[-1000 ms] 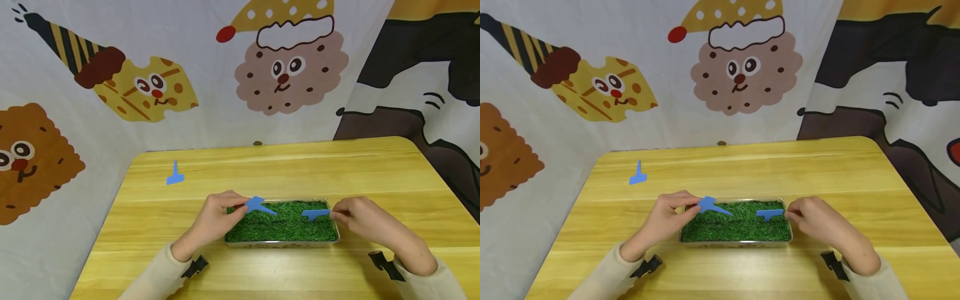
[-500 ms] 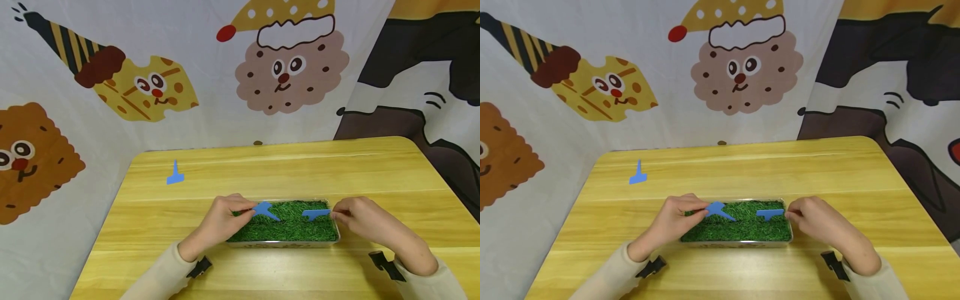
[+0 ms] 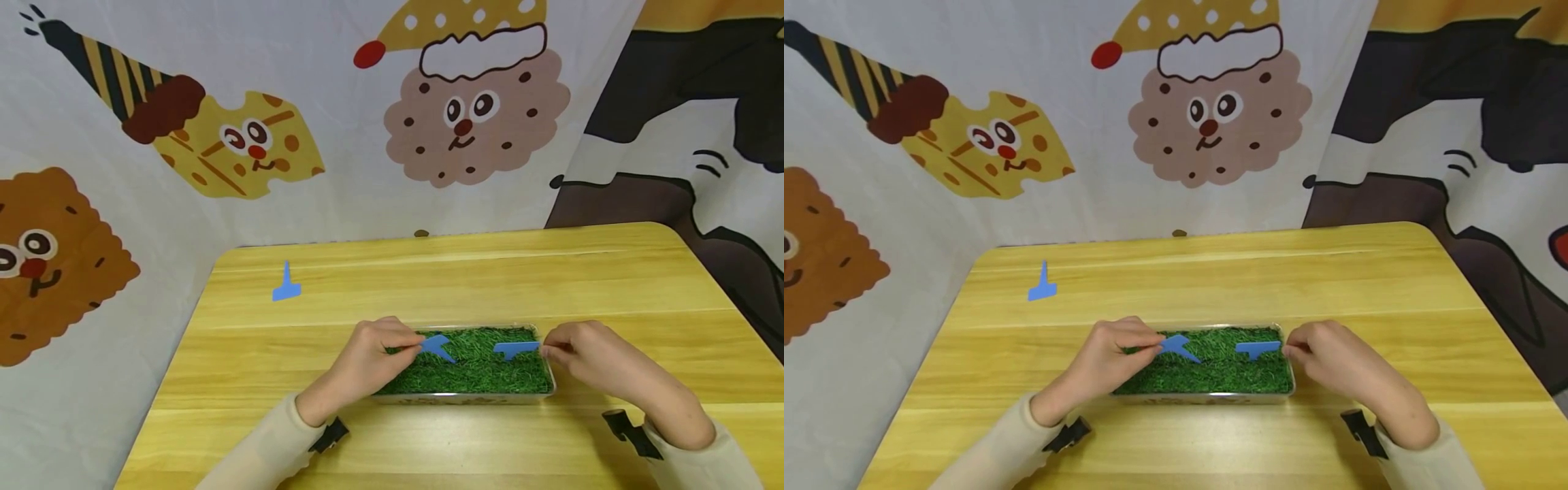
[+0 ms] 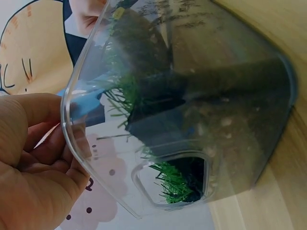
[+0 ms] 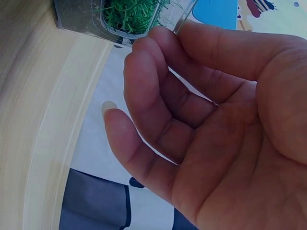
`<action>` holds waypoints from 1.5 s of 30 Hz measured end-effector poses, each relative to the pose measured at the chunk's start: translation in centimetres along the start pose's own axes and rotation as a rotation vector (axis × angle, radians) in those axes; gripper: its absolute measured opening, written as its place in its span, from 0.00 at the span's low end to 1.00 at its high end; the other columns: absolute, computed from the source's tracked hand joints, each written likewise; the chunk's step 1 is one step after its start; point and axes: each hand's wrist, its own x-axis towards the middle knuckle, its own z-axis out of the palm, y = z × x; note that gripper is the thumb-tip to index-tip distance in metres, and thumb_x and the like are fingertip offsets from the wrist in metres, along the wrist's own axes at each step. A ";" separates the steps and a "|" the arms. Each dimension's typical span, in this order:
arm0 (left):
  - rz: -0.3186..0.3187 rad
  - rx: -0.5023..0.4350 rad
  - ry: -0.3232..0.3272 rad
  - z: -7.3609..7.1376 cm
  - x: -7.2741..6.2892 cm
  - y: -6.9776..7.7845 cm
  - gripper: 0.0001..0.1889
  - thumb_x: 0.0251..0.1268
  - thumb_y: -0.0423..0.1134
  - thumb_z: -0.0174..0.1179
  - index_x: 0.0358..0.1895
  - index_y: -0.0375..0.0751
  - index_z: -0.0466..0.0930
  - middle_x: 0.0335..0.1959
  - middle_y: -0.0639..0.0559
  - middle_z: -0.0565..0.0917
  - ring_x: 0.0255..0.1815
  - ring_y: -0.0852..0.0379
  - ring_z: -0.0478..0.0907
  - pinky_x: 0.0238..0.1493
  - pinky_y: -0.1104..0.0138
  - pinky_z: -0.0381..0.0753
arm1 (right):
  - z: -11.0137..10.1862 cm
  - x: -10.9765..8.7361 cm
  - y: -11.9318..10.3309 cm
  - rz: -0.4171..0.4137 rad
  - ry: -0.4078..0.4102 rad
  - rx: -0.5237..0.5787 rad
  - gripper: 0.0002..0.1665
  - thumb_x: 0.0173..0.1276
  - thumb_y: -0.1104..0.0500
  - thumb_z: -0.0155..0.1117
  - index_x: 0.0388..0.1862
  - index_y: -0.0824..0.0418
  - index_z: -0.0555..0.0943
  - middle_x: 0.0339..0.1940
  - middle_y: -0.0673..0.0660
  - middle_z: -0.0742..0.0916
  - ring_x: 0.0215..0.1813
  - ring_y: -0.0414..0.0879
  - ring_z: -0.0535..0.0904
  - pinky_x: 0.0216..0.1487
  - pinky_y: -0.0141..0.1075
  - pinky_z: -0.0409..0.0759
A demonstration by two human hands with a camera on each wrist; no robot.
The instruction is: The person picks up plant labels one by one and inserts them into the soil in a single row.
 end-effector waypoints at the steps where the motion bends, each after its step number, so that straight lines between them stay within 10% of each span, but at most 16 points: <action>1: 0.003 0.004 -0.001 0.0 0.0 0.0 0.10 0.68 0.23 0.68 0.49 0.31 0.90 0.42 0.46 0.91 0.43 0.57 0.86 0.37 0.70 0.85 | 0.0 0.0 0.0 0.001 0.000 0.000 0.06 0.74 0.65 0.69 0.38 0.57 0.89 0.29 0.44 0.85 0.25 0.33 0.69 0.27 0.34 0.70; 45: 0.058 0.266 -0.204 2.1 2.5 1.3 0.11 0.72 0.25 0.64 0.52 0.34 0.90 0.43 0.50 0.89 0.46 0.57 0.82 0.45 0.78 0.79 | 0.0 0.0 -0.1 0.007 -0.002 0.004 0.07 0.74 0.65 0.68 0.37 0.56 0.89 0.29 0.44 0.85 0.24 0.34 0.69 0.26 0.33 0.69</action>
